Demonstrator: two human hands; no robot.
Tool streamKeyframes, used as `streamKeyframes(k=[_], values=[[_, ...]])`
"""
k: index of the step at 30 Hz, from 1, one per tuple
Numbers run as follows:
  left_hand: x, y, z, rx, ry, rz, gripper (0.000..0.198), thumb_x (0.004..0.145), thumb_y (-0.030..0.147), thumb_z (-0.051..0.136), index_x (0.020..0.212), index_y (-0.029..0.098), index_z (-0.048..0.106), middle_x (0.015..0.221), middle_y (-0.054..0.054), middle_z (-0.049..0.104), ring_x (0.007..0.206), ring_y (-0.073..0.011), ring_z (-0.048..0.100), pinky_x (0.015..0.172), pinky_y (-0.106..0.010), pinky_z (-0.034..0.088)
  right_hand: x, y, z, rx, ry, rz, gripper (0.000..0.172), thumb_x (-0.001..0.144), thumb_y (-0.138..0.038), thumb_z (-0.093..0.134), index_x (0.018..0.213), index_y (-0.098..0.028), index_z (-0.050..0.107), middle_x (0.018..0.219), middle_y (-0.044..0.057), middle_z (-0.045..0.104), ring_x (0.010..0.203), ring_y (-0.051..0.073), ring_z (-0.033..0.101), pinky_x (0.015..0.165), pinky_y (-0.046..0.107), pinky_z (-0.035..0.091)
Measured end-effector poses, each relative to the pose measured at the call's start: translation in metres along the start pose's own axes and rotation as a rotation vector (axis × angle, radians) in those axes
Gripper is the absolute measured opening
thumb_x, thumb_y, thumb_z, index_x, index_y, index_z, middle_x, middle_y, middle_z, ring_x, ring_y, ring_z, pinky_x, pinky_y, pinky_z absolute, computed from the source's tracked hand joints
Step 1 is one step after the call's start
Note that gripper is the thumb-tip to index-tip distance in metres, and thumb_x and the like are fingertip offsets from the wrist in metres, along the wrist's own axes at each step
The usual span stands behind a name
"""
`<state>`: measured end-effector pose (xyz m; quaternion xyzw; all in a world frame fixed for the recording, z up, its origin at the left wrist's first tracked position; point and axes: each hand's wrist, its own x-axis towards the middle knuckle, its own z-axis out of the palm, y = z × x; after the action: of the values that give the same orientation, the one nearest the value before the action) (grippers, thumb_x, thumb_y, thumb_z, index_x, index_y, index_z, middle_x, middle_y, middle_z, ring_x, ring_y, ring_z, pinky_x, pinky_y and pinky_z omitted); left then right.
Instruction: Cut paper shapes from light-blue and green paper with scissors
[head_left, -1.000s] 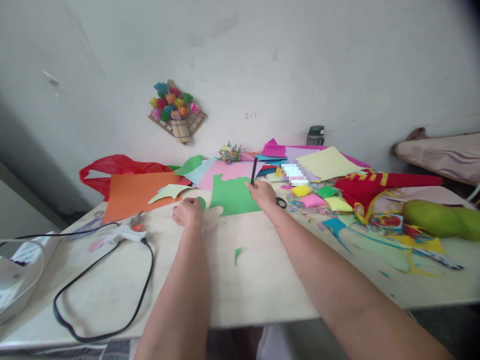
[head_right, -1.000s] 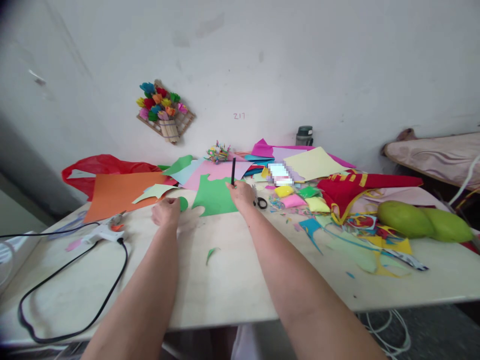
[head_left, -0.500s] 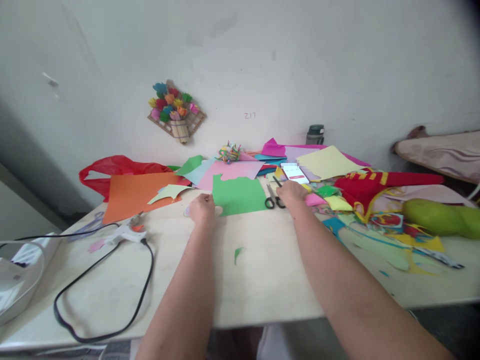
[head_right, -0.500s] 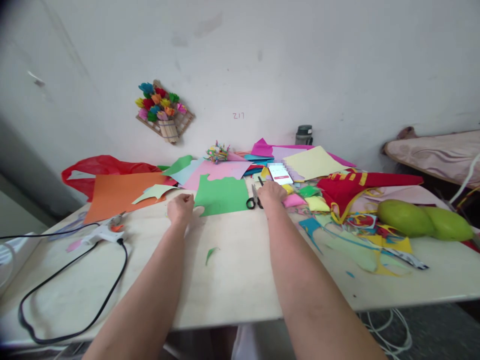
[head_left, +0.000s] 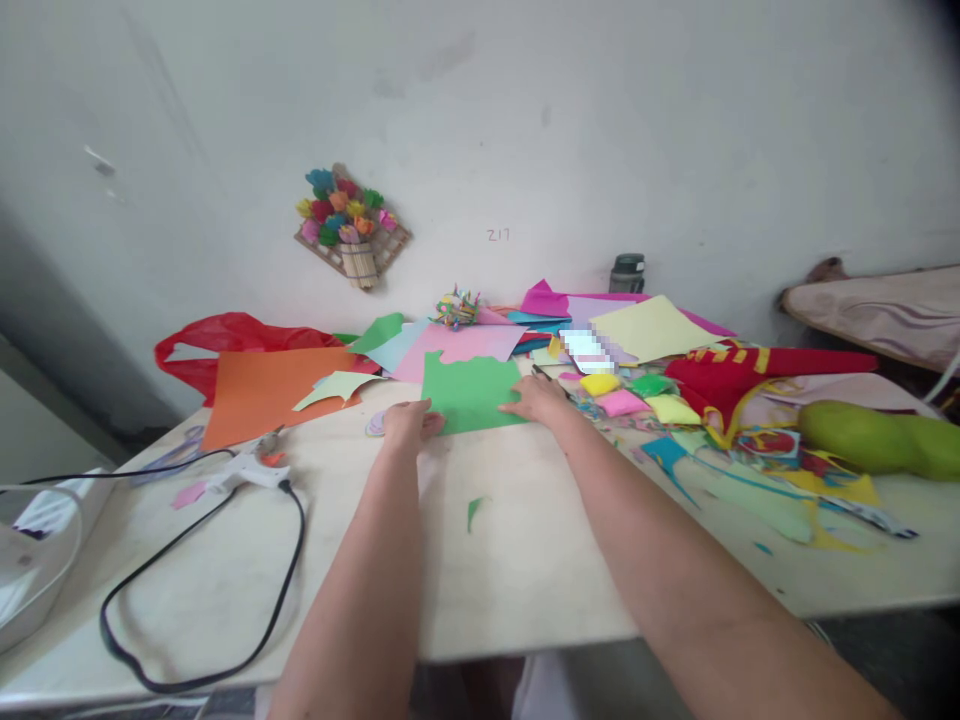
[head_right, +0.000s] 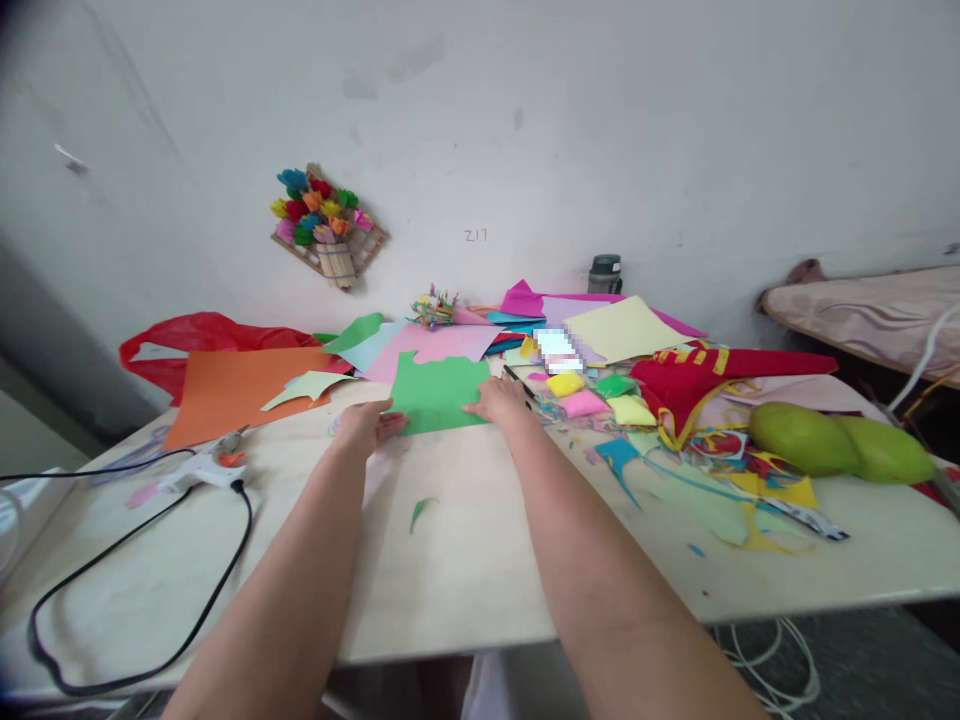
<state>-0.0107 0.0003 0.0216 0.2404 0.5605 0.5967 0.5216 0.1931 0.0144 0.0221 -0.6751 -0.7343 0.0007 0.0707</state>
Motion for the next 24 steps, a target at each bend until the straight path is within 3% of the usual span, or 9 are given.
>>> streamKeyframes(k=[5,11,14,18,21,24], values=[[-0.01,0.006,0.006,-0.007,-0.022,-0.065,0.022,0.069,0.005,0.058,0.09,0.009,0.051,0.064,-0.01,0.059,0.057,-0.0199,0.062,0.054,-0.03,0.05,0.0,0.003,0.001,-0.018,-0.022,-0.018,0.052,0.073,-0.06,0.048,0.106,-0.022,0.063,0.12,0.011,0.055,0.115,0.03,0.042,0.088,0.041,0.036],[-0.01,0.011,0.004,0.125,0.059,0.118,0.011,0.066,0.016,0.062,0.072,0.014,0.053,0.063,-0.004,0.055,0.058,-0.0147,0.055,0.061,-0.031,0.047,-0.001,-0.003,-0.003,-0.046,-0.058,-0.012,0.05,0.076,-0.058,0.047,0.104,-0.02,0.064,0.115,0.012,0.059,0.11,0.029,0.049,0.087,0.04,0.036],[-0.014,0.01,0.009,0.054,0.012,0.059,0.011,0.066,0.016,0.061,0.071,0.016,0.051,0.066,-0.003,0.054,0.059,-0.0136,0.052,0.064,-0.035,0.047,-0.002,-0.005,-0.005,-0.067,-0.081,-0.023,0.055,0.077,-0.06,0.043,0.108,-0.019,0.063,0.113,0.013,0.061,0.105,0.028,0.054,0.087,0.039,0.037],[-0.019,0.006,0.02,-0.034,0.045,0.017,0.012,0.067,0.013,0.058,0.067,0.017,0.047,0.063,-0.001,0.049,0.058,-0.0119,0.048,0.067,-0.038,0.048,-0.003,-0.008,-0.007,-0.086,-0.141,-0.029,0.064,0.075,-0.065,0.041,0.115,-0.018,0.059,0.114,0.014,0.06,0.105,0.028,0.055,0.087,0.037,0.037],[-0.018,0.003,0.023,-0.051,0.055,0.007,0.013,0.067,0.012,0.056,0.063,0.018,0.045,0.061,0.0,0.047,0.057,-0.0121,0.047,0.064,-0.036,0.047,-0.003,-0.011,-0.005,-0.075,-0.15,-0.071,0.069,0.072,-0.067,0.043,0.121,-0.02,0.055,0.128,0.014,0.05,0.116,0.029,0.047,0.094,0.041,0.032],[-0.015,0.002,0.02,-0.029,0.094,0.112,0.009,0.063,0.012,0.057,0.063,0.017,0.05,0.065,-0.001,0.05,0.063,-0.0133,0.05,0.064,-0.031,0.044,-0.003,-0.012,-0.002,-0.03,-0.152,-0.185,0.073,0.069,-0.066,0.048,0.128,-0.024,0.047,0.143,0.008,0.03,0.127,0.028,0.034,0.102,0.041,0.023]])
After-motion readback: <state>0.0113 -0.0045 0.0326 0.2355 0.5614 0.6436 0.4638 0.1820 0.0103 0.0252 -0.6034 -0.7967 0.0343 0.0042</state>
